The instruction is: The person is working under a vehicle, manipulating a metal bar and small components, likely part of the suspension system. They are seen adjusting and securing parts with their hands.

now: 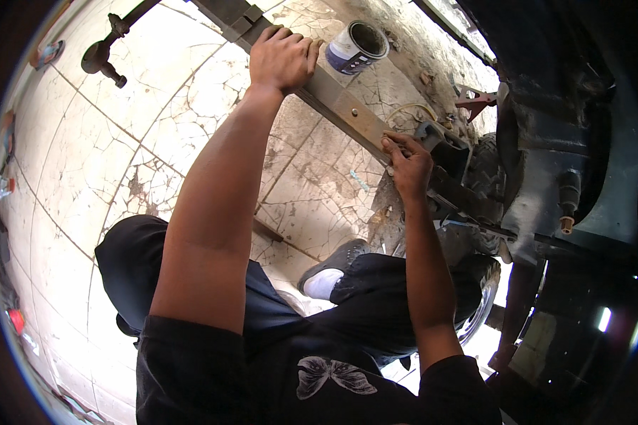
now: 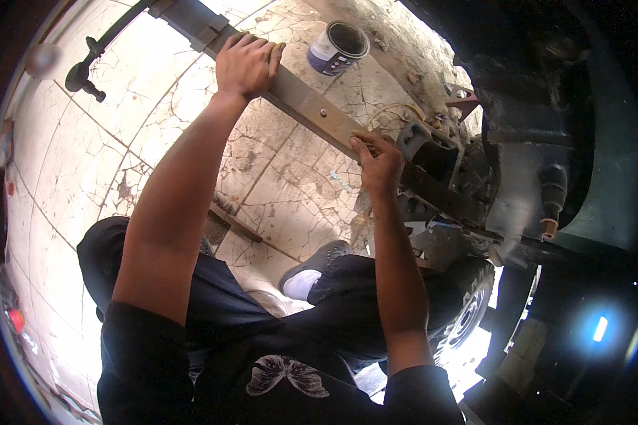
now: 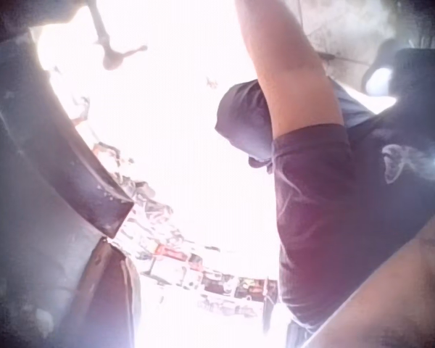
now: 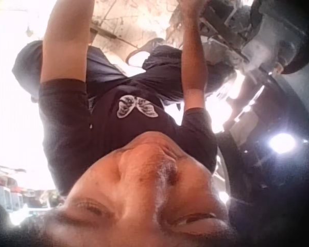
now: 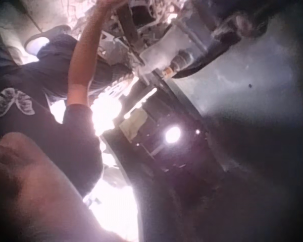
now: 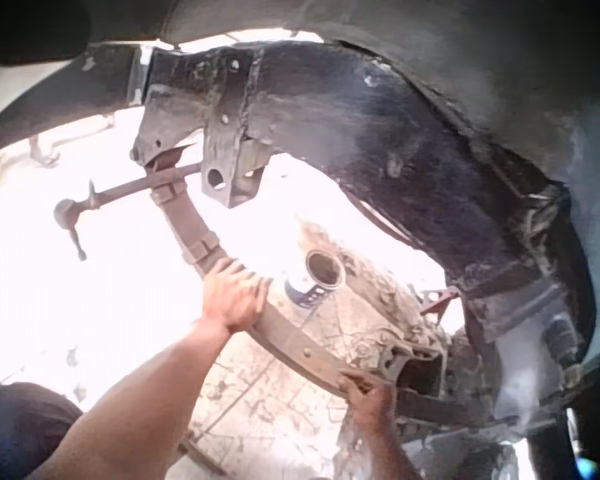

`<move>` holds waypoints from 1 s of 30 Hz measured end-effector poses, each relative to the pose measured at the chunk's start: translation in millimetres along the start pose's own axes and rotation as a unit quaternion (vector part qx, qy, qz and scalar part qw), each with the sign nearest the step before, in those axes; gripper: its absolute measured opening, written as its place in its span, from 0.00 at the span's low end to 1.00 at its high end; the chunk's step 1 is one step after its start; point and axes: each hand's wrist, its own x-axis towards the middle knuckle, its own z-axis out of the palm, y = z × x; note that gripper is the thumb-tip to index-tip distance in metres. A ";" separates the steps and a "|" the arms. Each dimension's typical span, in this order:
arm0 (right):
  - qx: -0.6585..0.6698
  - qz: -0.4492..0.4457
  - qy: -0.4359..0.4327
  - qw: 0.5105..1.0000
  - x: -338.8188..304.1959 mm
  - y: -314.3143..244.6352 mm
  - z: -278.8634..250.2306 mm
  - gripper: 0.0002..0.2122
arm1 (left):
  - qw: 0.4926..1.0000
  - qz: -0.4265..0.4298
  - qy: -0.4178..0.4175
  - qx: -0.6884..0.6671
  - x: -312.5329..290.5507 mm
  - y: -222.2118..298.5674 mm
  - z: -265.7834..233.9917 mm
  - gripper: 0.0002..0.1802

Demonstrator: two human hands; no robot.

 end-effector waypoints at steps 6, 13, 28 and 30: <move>-0.138 -0.058 -0.031 0.988 9.6 -24.0 16.9 0.08 | 1.000 0.002 -0.006 0.006 1.0 -1.9 0.5 0.21; -0.229 -0.073 -0.003 0.971 32.1 -26.3 28.2 0.07 | 1.000 0.009 0.016 0.000 1.5 0.3 2.5 0.22; -0.225 -0.033 -0.035 0.973 23.8 -36.2 28.6 0.07 | 1.000 -0.003 -0.003 0.005 1.5 -1.2 -0.9 0.22; -0.210 -0.008 -0.028 0.977 13.8 -31.6 30.9 0.08 | 1.000 -0.003 -0.003 0.003 -1.2 0.1 -1.7 0.22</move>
